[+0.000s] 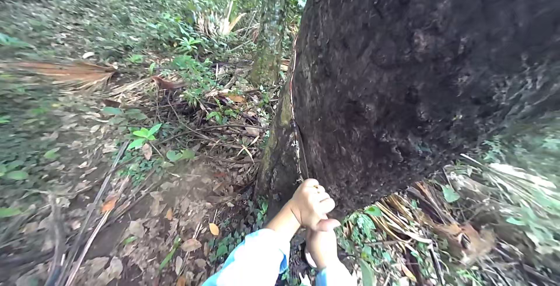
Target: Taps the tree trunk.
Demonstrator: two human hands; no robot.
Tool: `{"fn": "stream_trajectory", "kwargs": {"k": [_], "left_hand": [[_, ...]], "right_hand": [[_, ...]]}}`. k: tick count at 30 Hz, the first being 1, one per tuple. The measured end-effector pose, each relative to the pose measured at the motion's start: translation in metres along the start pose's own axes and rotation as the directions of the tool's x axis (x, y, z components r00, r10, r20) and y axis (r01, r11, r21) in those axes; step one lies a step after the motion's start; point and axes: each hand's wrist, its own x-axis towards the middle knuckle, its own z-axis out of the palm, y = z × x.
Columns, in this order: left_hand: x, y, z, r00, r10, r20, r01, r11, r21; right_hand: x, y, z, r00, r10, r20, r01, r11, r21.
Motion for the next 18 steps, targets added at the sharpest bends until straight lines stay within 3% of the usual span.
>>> {"fn": "stream_trajectory", "kwargs": {"k": [9,11,13,16,18], "left_hand": [[-0.008,-0.001,-0.002,0.997,0.016,0.077,-0.018,1.0,0.024],[-0.018,0.013,0.003,0.997,-0.028,0.07,0.024,0.999,0.047],[-0.016,0.017,0.001,0.998,-0.035,0.058,0.033,0.999,0.04],[-0.003,0.009,-0.008,0.997,-0.004,0.078,0.004,1.0,-0.002],[-0.002,0.011,-0.005,0.997,-0.031,0.071,0.03,0.999,0.011]], "right_hand": [[-0.003,0.008,0.019,1.0,-0.006,-0.013,0.006,0.999,0.042],[-0.012,0.02,0.026,1.0,0.01,0.01,-0.01,1.0,0.028],[-0.014,0.003,0.007,0.99,0.07,0.126,-0.076,0.996,0.042],[-0.014,-0.007,0.003,1.0,-0.014,-0.011,0.015,0.999,0.043],[-0.012,-0.004,0.002,1.0,0.004,-0.012,-0.004,1.0,0.022]]}}
